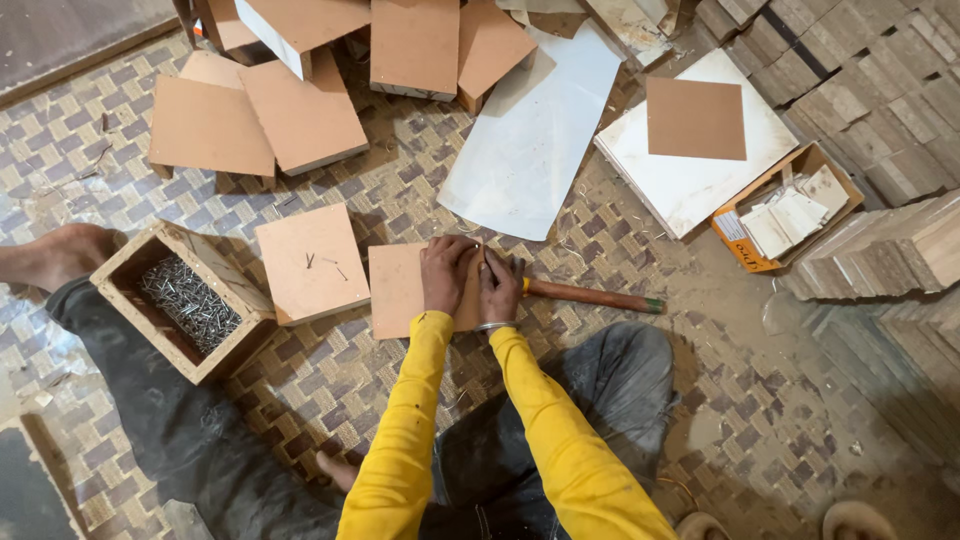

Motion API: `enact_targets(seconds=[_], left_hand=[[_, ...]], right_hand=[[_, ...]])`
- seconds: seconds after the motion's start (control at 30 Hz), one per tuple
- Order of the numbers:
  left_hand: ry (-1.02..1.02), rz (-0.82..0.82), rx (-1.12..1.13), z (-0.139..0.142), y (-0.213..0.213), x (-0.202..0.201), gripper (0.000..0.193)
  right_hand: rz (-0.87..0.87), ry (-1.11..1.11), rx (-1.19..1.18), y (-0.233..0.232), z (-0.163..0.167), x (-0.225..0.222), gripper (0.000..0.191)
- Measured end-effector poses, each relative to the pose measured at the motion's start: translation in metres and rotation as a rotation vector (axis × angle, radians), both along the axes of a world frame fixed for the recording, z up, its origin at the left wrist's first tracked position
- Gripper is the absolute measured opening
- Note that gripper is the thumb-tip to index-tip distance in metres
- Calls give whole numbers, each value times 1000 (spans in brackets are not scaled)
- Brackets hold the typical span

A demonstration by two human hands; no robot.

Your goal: The person sits on the floor and assembles small wooden boxes by hammering nails into the corners. They repeatedly pick up nails from a container, position them on the box, and strike them with a hammer. Finished boxes are placed aside.

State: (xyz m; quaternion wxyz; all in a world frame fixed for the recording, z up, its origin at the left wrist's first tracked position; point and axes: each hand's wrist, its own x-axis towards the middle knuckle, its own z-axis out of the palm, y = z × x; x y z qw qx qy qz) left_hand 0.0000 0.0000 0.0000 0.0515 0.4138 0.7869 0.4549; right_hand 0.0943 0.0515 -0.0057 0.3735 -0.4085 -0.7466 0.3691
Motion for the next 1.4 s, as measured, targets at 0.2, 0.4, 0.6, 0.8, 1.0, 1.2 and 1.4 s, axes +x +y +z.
enact_targets(seconds=[0.2, 0.4, 0.6, 0.8, 1.0, 1.2, 1.4], left_hand=[[51, 16, 53, -4, 1, 1, 17], [59, 21, 51, -7, 1, 2, 17], [74, 27, 59, -7, 2, 1, 16], [92, 16, 84, -7, 0, 2, 15], [108, 26, 39, -9, 2, 2, 17], [125, 23, 52, -9, 1, 4, 19], [177, 23, 27, -10, 1, 4, 19]], right_hand=[[18, -5, 12, 1, 1, 0, 29], [6, -31, 4, -1, -3, 3, 29], [241, -210, -447, 22, -3, 21, 49], [326, -812, -47, 84, 27, 105, 48], [546, -1300, 243, 143, 13, 150, 64], [559, -1038, 356, 164, 3, 160, 35], [453, -936, 164, 147, 13, 143, 52]])
